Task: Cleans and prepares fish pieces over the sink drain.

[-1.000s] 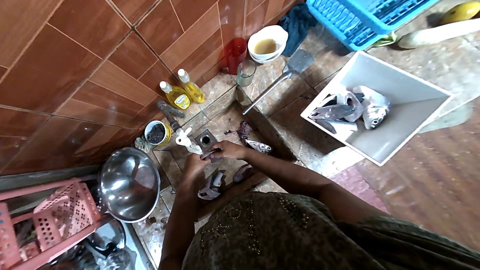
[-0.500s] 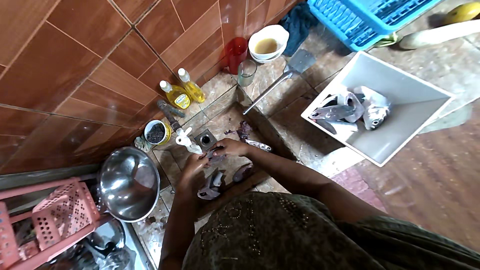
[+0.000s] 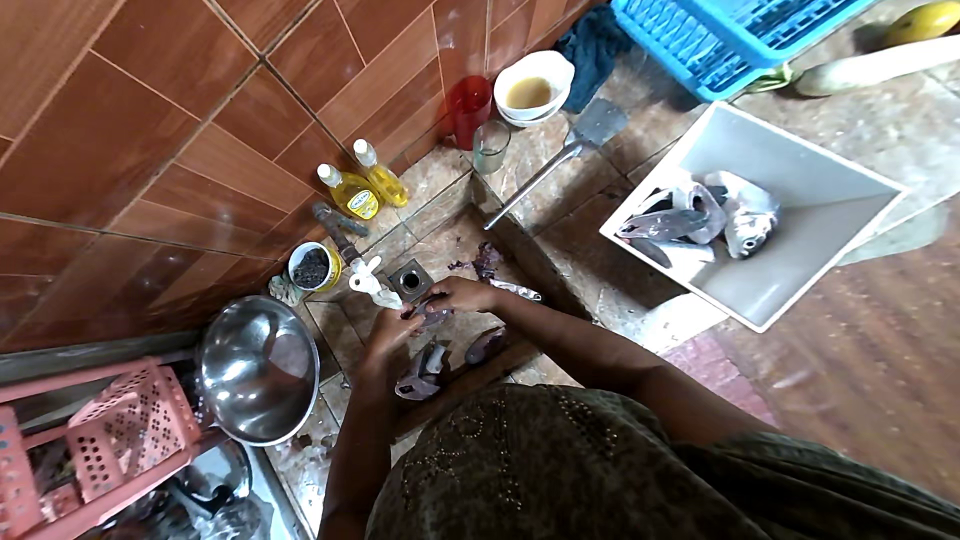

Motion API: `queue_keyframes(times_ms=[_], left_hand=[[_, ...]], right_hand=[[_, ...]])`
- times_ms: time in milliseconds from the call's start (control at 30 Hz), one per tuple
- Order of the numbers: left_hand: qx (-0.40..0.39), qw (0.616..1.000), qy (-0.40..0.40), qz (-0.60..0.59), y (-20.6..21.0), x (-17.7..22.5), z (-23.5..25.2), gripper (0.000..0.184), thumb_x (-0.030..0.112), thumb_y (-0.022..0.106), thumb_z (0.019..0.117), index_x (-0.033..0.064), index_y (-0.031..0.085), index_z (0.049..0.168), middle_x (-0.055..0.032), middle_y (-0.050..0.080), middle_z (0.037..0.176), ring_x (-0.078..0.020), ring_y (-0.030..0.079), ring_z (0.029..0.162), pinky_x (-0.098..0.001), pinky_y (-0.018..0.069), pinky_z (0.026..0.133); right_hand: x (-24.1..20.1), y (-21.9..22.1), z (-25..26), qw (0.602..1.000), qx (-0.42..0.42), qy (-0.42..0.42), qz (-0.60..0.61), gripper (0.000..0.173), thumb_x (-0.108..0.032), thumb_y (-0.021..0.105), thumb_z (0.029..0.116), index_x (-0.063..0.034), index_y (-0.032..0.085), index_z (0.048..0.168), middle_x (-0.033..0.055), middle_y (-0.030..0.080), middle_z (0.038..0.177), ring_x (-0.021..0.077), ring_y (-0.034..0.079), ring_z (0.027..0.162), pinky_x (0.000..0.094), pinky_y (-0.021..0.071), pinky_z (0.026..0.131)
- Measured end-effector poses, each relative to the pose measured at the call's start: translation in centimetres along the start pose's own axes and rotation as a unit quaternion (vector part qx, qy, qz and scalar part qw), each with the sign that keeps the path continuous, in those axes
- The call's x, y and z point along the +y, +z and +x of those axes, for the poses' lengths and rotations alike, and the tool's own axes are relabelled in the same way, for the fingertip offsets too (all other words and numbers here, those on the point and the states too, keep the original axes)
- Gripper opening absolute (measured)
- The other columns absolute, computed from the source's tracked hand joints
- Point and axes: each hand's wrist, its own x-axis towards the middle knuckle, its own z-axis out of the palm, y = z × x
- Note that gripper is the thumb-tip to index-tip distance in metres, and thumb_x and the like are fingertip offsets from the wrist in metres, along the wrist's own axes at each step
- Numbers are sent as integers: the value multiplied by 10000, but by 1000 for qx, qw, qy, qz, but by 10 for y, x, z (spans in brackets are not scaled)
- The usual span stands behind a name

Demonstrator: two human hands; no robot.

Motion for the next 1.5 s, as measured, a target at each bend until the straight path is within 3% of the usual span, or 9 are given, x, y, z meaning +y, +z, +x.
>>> queue_keyframes(times_ms=[333, 633, 900, 1033, 1133, 1300, 1400, 1500], left_hand=[[26, 996, -1, 83, 2, 2, 3, 201, 173, 679, 925, 14, 695, 1047, -86, 728, 893, -146, 725, 760, -346, 626, 762], [13, 992, -25, 123, 4, -5, 11, 248, 168, 675, 931, 0, 685, 1114, -135, 715, 998, -193, 726, 809, -394, 624, 797], [31, 990, -34, 134, 8, -2, 15, 242, 145, 662, 921, 22, 685, 1128, -128, 712, 1016, -195, 722, 831, -403, 616, 807], [35, 993, -41, 108, 10, -2, 15, 280, 106, 642, 947, 8, 664, 1209, -151, 712, 1074, -201, 731, 849, -393, 622, 811], [31, 994, -41, 102, 10, -2, 15, 271, 86, 625, 953, 4, 662, 1208, -158, 710, 1097, -205, 736, 868, -392, 625, 819], [18, 998, -22, 59, 7, -2, 12, 262, 119, 593, 997, -13, 661, 1213, -151, 714, 1073, -185, 735, 857, -369, 625, 827], [18, 998, -3, 52, 5, 1, 10, 229, 142, 628, 978, -25, 685, 1125, -139, 729, 983, -186, 735, 829, -378, 625, 818], [15, 1000, -1, 17, 4, 5, 8, 223, 121, 656, 970, -40, 675, 1124, -149, 723, 991, -187, 736, 835, -364, 629, 814]], right_hand=[[-2, 1, 1, 1000, -3, -9, 9, 244, -221, 664, 1000, -41, 714, 1157, 79, 710, 1003, 117, 634, 787, 315, 529, 680], [-2, 6, 4, 999, -8, -5, -36, 289, -228, 654, 1010, -34, 692, 1222, 113, 698, 1105, 152, 641, 857, 359, 538, 743], [-6, 7, 2, 997, 16, -1, -69, 277, -255, 660, 1009, -55, 708, 1195, 116, 702, 1032, 167, 643, 805, 373, 547, 737], [-7, 5, 1, 997, 16, -1, -71, 291, -255, 662, 1007, -44, 700, 1203, 132, 698, 1052, 187, 650, 841, 399, 548, 776], [-6, 5, 0, 998, 17, 3, -60, 281, -245, 669, 1003, -47, 701, 1199, 126, 696, 1042, 178, 640, 818, 386, 543, 750], [1, -3, 1, 999, 25, -9, -46, 253, -216, 669, 998, -33, 713, 1167, 125, 710, 1053, 183, 664, 905, 410, 547, 834], [-1, -6, -1, 998, 30, -13, -54, 253, -223, 678, 993, -22, 711, 1144, 120, 702, 998, 168, 640, 813, 388, 540, 758], [-3, -8, -2, 998, 31, -13, -54, 255, -229, 678, 990, -29, 711, 1145, 115, 702, 987, 165, 632, 785, 382, 533, 730]])
